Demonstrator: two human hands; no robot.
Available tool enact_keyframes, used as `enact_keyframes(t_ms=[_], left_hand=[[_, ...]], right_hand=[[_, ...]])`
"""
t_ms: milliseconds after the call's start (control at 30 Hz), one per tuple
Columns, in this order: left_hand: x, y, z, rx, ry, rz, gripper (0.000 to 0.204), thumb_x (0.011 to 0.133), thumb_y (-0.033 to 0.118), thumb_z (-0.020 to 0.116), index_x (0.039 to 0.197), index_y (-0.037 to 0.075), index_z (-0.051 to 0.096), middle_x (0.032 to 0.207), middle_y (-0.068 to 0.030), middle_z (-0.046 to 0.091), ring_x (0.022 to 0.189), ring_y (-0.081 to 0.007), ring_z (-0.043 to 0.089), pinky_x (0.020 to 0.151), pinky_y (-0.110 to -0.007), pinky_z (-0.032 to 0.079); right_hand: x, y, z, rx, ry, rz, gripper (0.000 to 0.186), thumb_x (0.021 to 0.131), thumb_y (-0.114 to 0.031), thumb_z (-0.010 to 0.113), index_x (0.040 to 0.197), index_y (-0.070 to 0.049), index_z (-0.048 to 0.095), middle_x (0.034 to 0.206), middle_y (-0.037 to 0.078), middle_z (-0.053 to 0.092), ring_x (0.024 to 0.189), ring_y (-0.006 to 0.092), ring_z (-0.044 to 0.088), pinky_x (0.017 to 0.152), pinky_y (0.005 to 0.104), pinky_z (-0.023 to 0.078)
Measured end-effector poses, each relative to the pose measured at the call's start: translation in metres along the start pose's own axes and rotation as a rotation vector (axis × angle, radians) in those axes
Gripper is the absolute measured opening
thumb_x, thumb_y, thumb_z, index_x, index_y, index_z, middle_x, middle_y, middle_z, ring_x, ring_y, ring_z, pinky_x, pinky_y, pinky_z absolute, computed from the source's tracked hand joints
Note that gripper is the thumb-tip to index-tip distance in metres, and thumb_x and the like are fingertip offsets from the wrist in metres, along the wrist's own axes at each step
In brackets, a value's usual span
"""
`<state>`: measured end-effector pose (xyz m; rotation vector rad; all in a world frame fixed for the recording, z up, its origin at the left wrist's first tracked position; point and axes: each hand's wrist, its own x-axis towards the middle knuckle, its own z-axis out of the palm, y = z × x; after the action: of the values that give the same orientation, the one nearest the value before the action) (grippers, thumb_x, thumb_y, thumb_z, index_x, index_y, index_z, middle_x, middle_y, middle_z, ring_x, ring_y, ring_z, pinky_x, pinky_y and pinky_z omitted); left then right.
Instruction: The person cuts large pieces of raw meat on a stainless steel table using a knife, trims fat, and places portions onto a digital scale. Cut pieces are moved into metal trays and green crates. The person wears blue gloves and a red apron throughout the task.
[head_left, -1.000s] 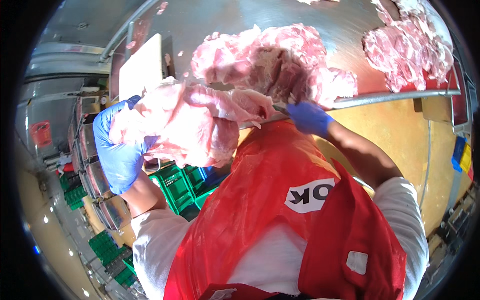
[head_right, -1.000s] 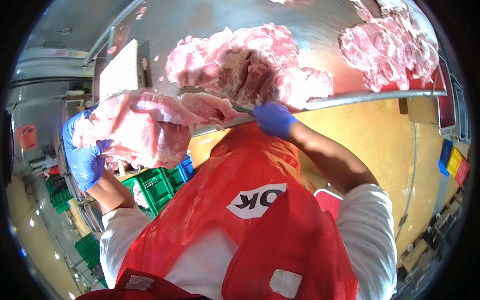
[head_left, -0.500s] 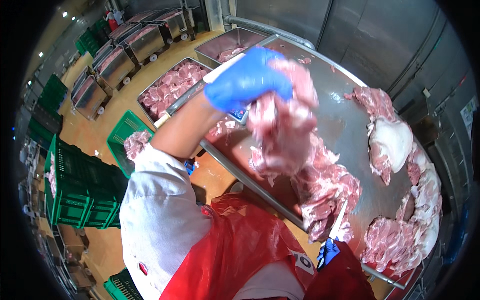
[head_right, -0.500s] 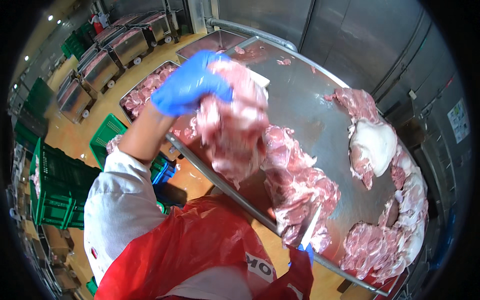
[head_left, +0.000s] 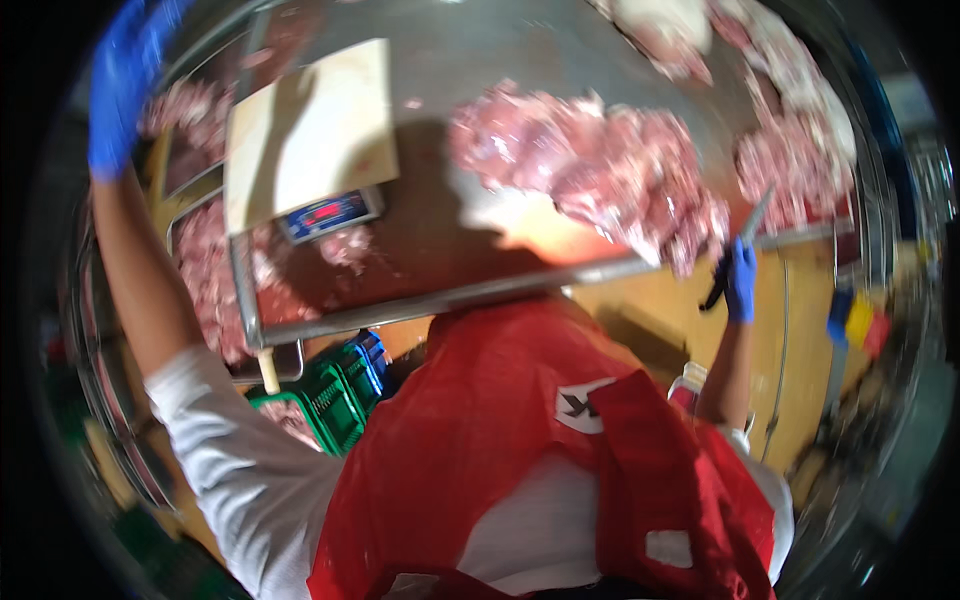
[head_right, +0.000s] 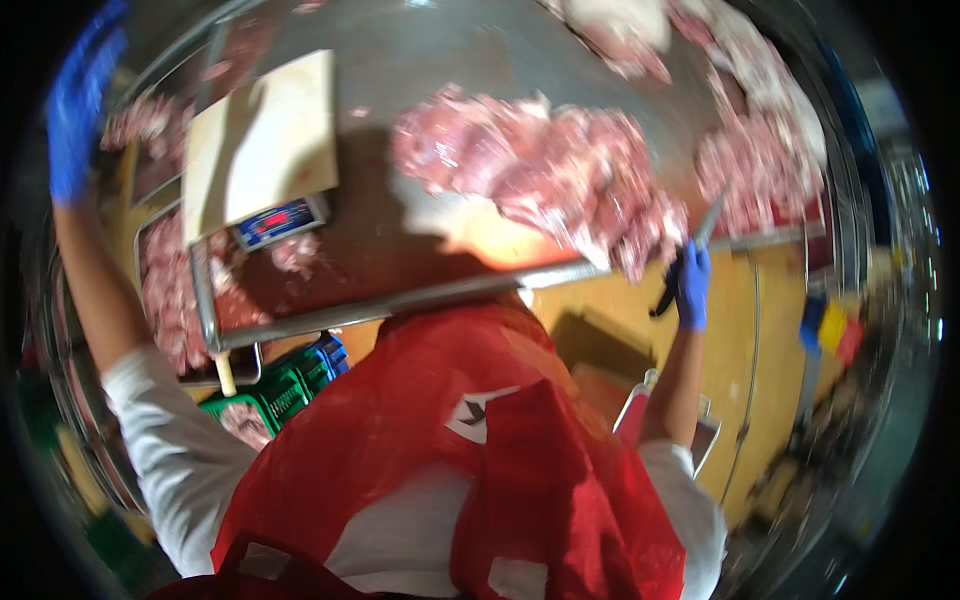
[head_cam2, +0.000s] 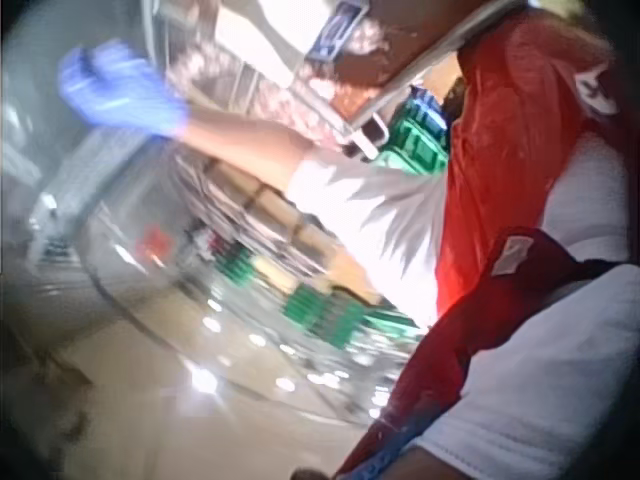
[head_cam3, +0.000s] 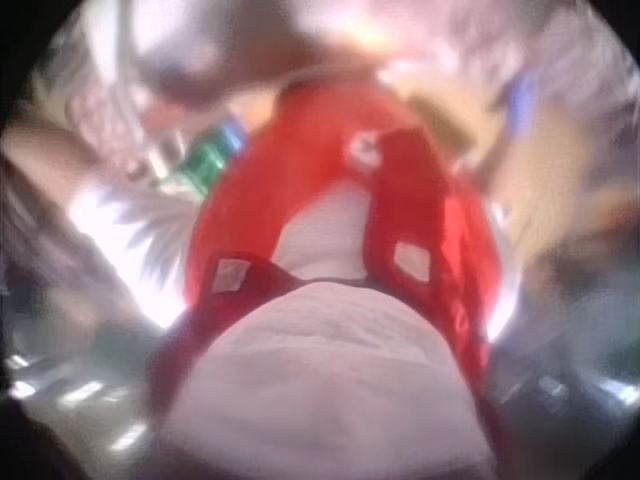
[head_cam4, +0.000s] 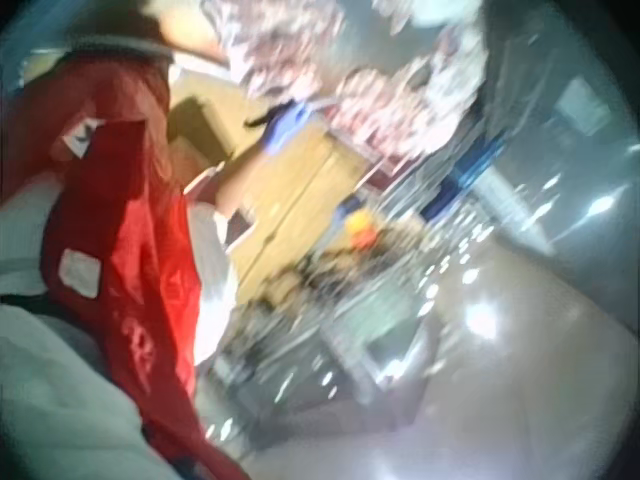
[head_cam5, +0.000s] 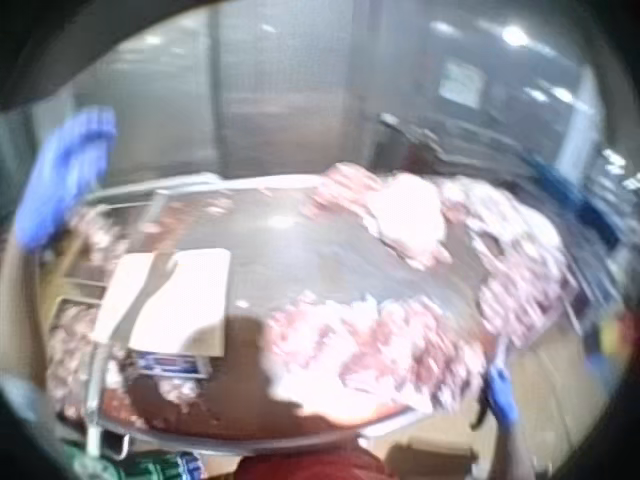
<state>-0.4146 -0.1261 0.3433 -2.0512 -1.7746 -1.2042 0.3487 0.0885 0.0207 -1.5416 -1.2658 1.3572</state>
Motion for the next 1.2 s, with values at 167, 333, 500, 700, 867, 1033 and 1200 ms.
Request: enact_keyframes(t_ms=[167, 333, 500, 700, 867, 1033, 1200], left_hand=[[-0.153, 0.07, 0.249, -0.434, -0.696, -0.266, 0.066, 0.084, 0.017, 0.075, 0.143, 0.004, 0.049, 0.14, -0.0168, 0.054, 0.13, -0.0308, 0.051, 0.111, -0.039, 0.039], [-0.213, 0.096, 0.38, -0.434, -0.618, -0.371, 0.097, 0.083, 0.03, 0.077, 0.156, 0.004, 0.02, 0.154, -0.0272, 0.032, 0.139, -0.0389, 0.038, 0.112, -0.047, 0.036], [-0.187, 0.116, 0.479, -0.282, -0.461, -0.615, 0.107, 0.075, 0.036, 0.082, 0.158, 0.01, 0.019, 0.145, -0.0423, 0.027, 0.136, -0.0543, 0.032, 0.112, -0.053, 0.031], [-0.16, 0.084, 0.534, -0.106, -0.423, -0.399, 0.113, 0.061, 0.043, 0.082, 0.155, 0.007, 0.03, 0.149, -0.0353, 0.033, 0.138, -0.0526, 0.031, 0.12, -0.057, 0.006], [-0.088, -0.008, 0.532, -0.227, -0.665, -0.296, 0.094, 0.063, 0.03, 0.08, 0.148, 0.014, 0.043, 0.146, -0.029, 0.039, 0.136, -0.05, 0.036, 0.12, -0.048, 0.025], [-0.054, -0.02, 0.549, -0.093, -0.734, -0.326, 0.081, 0.068, 0.015, 0.076, 0.143, 0.021, 0.048, 0.146, -0.0332, 0.028, 0.135, -0.0498, 0.036, 0.116, -0.044, 0.034], [-0.043, -0.031, 0.554, -0.009, -0.697, -0.342, 0.076, 0.069, 0.014, 0.075, 0.14, 0.017, 0.049, 0.14, -0.0351, 0.031, 0.125, -0.051, 0.044, 0.108, -0.047, 0.041]], right_hand=[[-0.037, 0.037, -0.019, 0.045, 0.232, 0.034, 0.021, 0.104, -0.029, 0.051, 0.094, -0.011, 0.052, 0.069, 0.002, 0.051, 0.054, 0.0128, 0.052, 0.049, 0.0294, 0.048], [-0.014, 0.034, -0.023, -0.063, 0.237, 0.051, 0.023, 0.103, -0.032, 0.054, 0.105, -0.01, 0.062, 0.082, -0.002, 0.06, 0.069, 0.009, 0.056, 0.06, 0.0265, 0.049], [0.036, 0.023, -0.012, -0.026, -0.093, 0.051, 0.032, 0.102, -0.028, 0.056, 0.126, -0.007, 0.063, 0.098, -0.002, 0.062, 0.089, 0.0079, 0.054, 0.079, 0.0256, 0.047], [0.04, 0.009, 0.024, -0.088, -0.277, 0.067, 0.039, 0.1, -0.03, 0.062, 0.132, -0.007, 0.059, 0.102, -0.003, 0.06, 0.091, 0.0082, 0.055, 0.084, 0.0263, 0.049], [0.029, 0.038, 0.067, -0.132, -0.238, -0.062, 0.024, 0.1, -0.019, 0.061, 0.118, -0.003, 0.062, 0.098, 0.007, 0.056, 0.086, 0.017, 0.054, 0.079, 0.0323, 0.048], [0.026, 0.035, 0.13, 0.111, -0.056, -0.096, 0.024, 0.101, -0.018, 0.059, 0.116, 0.0, 0.06, 0.104, 0.005, 0.057, 0.083, 0.011, 0.058, 0.075, 0.0268, 0.05], [0.056, 0.025, 0.147, 0.115, -0.07, -0.083, 0.023, 0.1, -0.023, 0.061, 0.11, -0.003, 0.064, 0.081, -0.001, 0.059, 0.074, 0.0083, 0.053, 0.071, 0.0264, 0.048]])
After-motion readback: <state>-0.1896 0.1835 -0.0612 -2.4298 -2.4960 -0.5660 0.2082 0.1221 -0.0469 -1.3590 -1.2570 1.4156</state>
